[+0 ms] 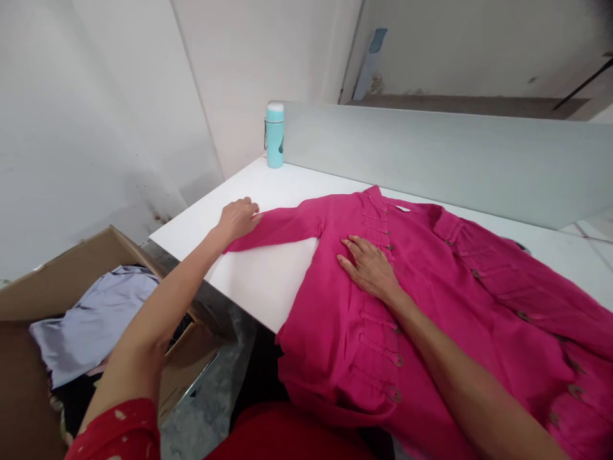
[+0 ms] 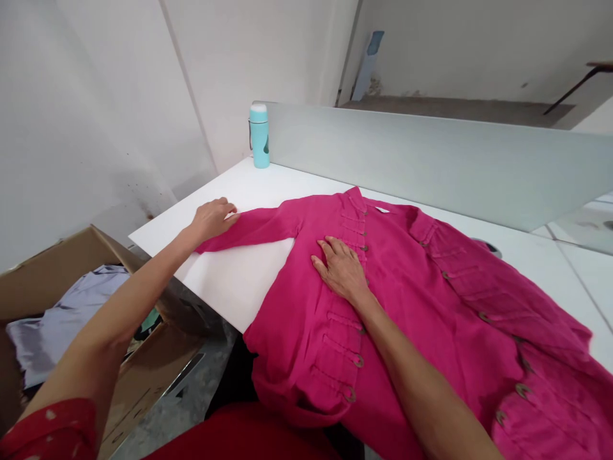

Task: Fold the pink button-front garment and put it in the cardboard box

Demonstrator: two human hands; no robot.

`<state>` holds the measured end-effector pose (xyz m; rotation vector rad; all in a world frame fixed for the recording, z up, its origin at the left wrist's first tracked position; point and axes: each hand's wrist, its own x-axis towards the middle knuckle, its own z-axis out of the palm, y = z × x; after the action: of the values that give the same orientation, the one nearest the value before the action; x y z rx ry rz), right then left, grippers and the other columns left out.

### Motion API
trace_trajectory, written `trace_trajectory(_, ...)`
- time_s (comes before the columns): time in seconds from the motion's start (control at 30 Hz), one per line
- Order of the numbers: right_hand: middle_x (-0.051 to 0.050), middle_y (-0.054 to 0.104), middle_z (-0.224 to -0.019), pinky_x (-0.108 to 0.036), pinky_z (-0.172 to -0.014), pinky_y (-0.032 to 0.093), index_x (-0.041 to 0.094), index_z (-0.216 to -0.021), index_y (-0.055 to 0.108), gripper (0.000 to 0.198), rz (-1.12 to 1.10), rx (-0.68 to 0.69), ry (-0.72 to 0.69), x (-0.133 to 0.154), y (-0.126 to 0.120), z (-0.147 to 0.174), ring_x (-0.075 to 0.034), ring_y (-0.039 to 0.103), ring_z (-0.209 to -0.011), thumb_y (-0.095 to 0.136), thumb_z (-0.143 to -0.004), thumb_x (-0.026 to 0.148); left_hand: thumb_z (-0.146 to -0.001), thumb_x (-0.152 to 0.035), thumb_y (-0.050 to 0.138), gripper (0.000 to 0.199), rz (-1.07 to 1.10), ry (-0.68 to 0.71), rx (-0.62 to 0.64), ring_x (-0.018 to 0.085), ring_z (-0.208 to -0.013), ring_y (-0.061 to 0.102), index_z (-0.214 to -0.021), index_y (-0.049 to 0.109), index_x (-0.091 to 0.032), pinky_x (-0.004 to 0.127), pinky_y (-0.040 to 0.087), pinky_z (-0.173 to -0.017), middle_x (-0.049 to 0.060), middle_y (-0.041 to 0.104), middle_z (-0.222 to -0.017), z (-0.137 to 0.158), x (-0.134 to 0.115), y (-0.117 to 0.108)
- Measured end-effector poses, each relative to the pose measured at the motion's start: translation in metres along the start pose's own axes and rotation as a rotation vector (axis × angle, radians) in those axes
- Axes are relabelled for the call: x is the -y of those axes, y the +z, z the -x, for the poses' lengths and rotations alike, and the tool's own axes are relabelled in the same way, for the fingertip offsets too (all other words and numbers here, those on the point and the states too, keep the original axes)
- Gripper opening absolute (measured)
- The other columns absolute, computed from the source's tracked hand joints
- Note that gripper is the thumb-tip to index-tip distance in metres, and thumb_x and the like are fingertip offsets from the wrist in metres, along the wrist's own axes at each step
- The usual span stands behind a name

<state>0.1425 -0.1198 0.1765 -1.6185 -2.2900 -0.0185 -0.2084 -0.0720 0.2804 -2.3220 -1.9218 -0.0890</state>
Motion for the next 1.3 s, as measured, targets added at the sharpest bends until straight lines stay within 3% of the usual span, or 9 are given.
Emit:
trace_trajectory(0.13, -0.015, 0.052, -0.155, -0.053, -0.116, 0.044, 0.014, -0.147, 0.058, 0.061, 0.011, -0.002, -0.002, 0.000, -0.001, 0.000, -0.033, 0.048, -0.142, 0.035, -0.104, 0.049, -0.102, -0.046, 0.046, 0.045, 0.066, -0.054, 0.048, 0.031, -0.121, 0.062, -0.130, 0.068, -0.019, 0.042, 0.048, -0.099, 0.015, 0.063, -0.137, -0.046, -0.028, 0.016)
trace_trajectory(0.2, -0.015, 0.052, -0.155, -0.053, -0.116, 0.044, 0.014, -0.147, 0.059, 0.061, 0.012, -0.007, 0.003, 0.000, -0.001, 0.000, -0.033, 0.048, -0.142, 0.035, -0.103, 0.050, -0.099, -0.049, 0.052, 0.045, 0.083, -0.058, 0.098, 0.032, -0.121, 0.063, -0.127, 0.070, -0.019, 0.042, 0.050, -0.099, 0.015, 0.065, -0.135, -0.061, -0.042, 0.025)
trace_trajectory(0.3, -0.014, 0.053, -0.155, -0.053, -0.117, 0.043, 0.016, -0.146, 0.059, 0.060, 0.007, 0.001, 0.012, 0.001, -0.002, -0.001, -0.033, 0.048, -0.142, 0.036, -0.103, 0.050, -0.096, -0.037, 0.055, 0.033, 0.093, -0.067, 0.131, 0.033, -0.115, 0.065, -0.116, 0.075, -0.019, 0.043, 0.052, -0.094, 0.014, 0.071, -0.125, -0.075, -0.053, 0.032)
trace_trajectory(0.43, -0.015, 0.051, -0.156, -0.054, -0.117, 0.042, 0.014, -0.147, 0.059, 0.061, 0.000, 0.022, 0.024, 0.002, -0.005, -0.001, -0.034, 0.047, -0.144, 0.036, -0.103, 0.049, -0.096, -0.021, 0.045, 0.036, 0.104, -0.120, 0.073, 0.034, -0.115, 0.066, -0.115, 0.075, -0.021, 0.045, 0.052, -0.092, 0.014, 0.071, -0.125, -0.084, -0.047, 0.032)
trace_trajectory(0.6, -0.015, 0.050, -0.156, -0.055, -0.116, 0.043, 0.014, -0.148, 0.058, 0.061, -0.012, 0.032, 0.027, 0.002, -0.005, 0.000, -0.035, 0.047, -0.144, 0.037, -0.103, 0.050, -0.098, -0.023, 0.039, 0.039, 0.155, -0.227, 0.003, 0.033, -0.115, 0.066, -0.119, 0.072, -0.023, 0.045, 0.052, -0.092, 0.014, 0.069, -0.129, -0.087, -0.031, 0.037)
trace_trajectory(0.8, -0.015, 0.050, -0.156, -0.053, -0.118, 0.043, 0.015, -0.149, 0.058, 0.060, 0.004, 0.033, 0.026, 0.001, -0.005, 0.000, -0.034, 0.047, -0.144, 0.037, -0.104, 0.049, -0.099, -0.035, 0.044, 0.037, 0.227, -0.250, 0.003, 0.030, -0.116, 0.066, -0.124, 0.070, -0.025, 0.043, 0.053, -0.096, 0.013, 0.066, -0.133, -0.078, -0.020, 0.048)
trace_trajectory(1.0, -0.015, 0.050, -0.156, -0.053, -0.116, 0.044, 0.015, -0.148, 0.057, 0.061, 0.015, 0.018, 0.014, 0.001, -0.004, 0.001, -0.034, 0.048, -0.143, 0.035, -0.105, 0.051, -0.098, -0.055, 0.051, 0.044, 0.292, -0.295, 0.035, 0.029, -0.116, 0.067, -0.121, 0.073, -0.024, 0.040, 0.051, -0.100, 0.009, 0.073, -0.127, -0.046, 0.032, 0.035)
trace_trajectory(1.17, -0.016, 0.051, -0.155, -0.056, -0.113, 0.046, 0.015, -0.148, 0.058, 0.062, 0.001, -0.003, -0.004, -0.001, 0.000, 0.001, -0.036, 0.049, -0.141, 0.034, -0.105, 0.053, -0.092, -0.057, 0.060, 0.041, 0.253, -0.324, 0.130, 0.029, -0.109, 0.070, -0.108, 0.077, -0.023, 0.037, 0.051, -0.093, 0.007, 0.077, -0.119, -0.002, 0.074, 0.024)
trace_trajectory(1.3, -0.016, 0.052, -0.155, -0.057, -0.110, 0.048, 0.015, -0.147, 0.059, 0.063, 0.003, -0.011, -0.002, -0.001, 0.000, 0.001, -0.037, 0.051, -0.140, 0.033, -0.104, 0.053, -0.089, -0.049, 0.067, 0.033, 0.292, -0.316, 0.165, 0.024, -0.096, 0.071, -0.111, 0.076, -0.025, 0.034, 0.051, -0.087, 0.005, 0.078, -0.106, 0.018, 0.082, 0.022)
